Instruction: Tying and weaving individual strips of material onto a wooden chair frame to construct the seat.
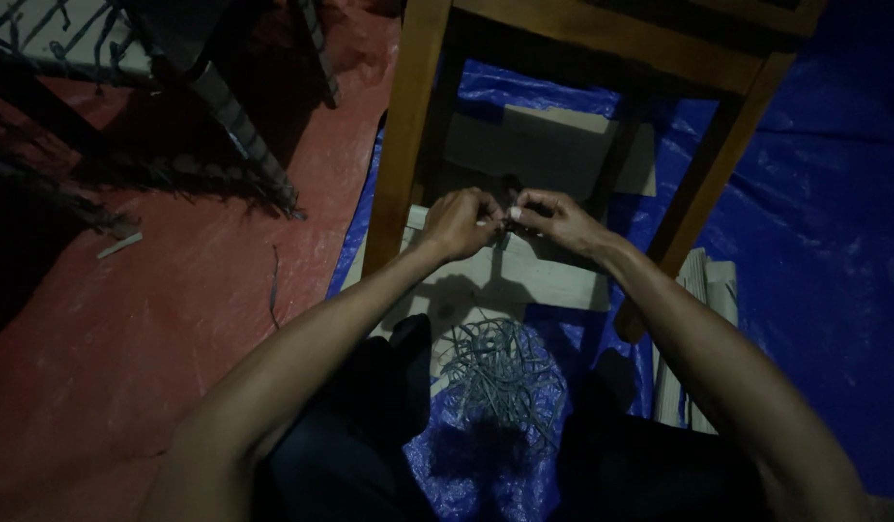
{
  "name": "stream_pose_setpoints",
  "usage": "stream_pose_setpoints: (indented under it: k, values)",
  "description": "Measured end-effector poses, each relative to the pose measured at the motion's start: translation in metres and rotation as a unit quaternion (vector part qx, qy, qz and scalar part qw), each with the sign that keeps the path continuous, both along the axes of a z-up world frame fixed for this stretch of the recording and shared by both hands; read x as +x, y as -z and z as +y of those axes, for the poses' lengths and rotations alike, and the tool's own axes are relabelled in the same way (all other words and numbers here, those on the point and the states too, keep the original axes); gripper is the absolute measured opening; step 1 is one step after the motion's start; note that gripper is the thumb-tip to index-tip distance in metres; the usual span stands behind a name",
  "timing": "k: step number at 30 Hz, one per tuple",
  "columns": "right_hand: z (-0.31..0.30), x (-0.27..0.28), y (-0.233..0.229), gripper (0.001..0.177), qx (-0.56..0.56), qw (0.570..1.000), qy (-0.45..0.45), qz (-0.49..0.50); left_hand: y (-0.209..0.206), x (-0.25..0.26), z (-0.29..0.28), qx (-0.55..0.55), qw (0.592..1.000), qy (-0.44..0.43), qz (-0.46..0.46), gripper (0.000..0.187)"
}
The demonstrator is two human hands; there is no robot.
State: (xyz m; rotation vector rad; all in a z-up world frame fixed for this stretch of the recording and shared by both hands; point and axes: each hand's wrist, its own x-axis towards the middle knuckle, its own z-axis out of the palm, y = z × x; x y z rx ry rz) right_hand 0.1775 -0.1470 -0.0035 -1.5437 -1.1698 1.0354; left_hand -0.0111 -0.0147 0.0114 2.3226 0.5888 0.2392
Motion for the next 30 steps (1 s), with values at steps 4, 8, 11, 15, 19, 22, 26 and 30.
stream_pose_setpoints:
  k: [4,8,11,15,19,22,26,30]
  values:
    - [0.001,0.002,0.006,0.012,0.045,0.997,-0.032,-0.062,-0.008,0.000,-0.001,-0.029,0.999,0.002,0.012,0.019]
    - [0.000,-0.003,0.005,0.015,0.078,0.992,-0.033,-0.094,-0.014,-0.002,-0.002,-0.055,0.998,-0.004,0.004,0.015]
    - [0.000,-0.007,0.001,0.016,0.088,0.988,-0.033,-0.124,-0.010,0.000,0.002,-0.063,0.998,0.004,-0.002,0.018]
    - [-0.003,-0.012,-0.007,0.016,0.099,0.980,-0.028,-0.168,-0.011,0.001,0.002,-0.064,0.998,0.005,0.006,0.018]
    - [-0.004,-0.020,-0.010,0.022,0.128,0.956,-0.023,-0.262,-0.012,0.000,0.002,-0.082,0.997,-0.008,0.013,0.017]
    - [-0.006,-0.025,-0.010,0.020,0.150,0.927,-0.022,-0.343,-0.015,-0.001,0.001,-0.090,0.996,-0.015,0.022,0.018]
    - [-0.015,-0.042,-0.034,0.009,0.176,0.865,-0.017,-0.470,-0.002,0.005,0.008,-0.088,0.996,-0.009,0.005,0.019]
    - [-0.017,-0.045,-0.030,0.011,0.186,0.850,-0.005,-0.493,-0.017,-0.003,0.002,-0.079,0.997,-0.007,-0.010,0.021]
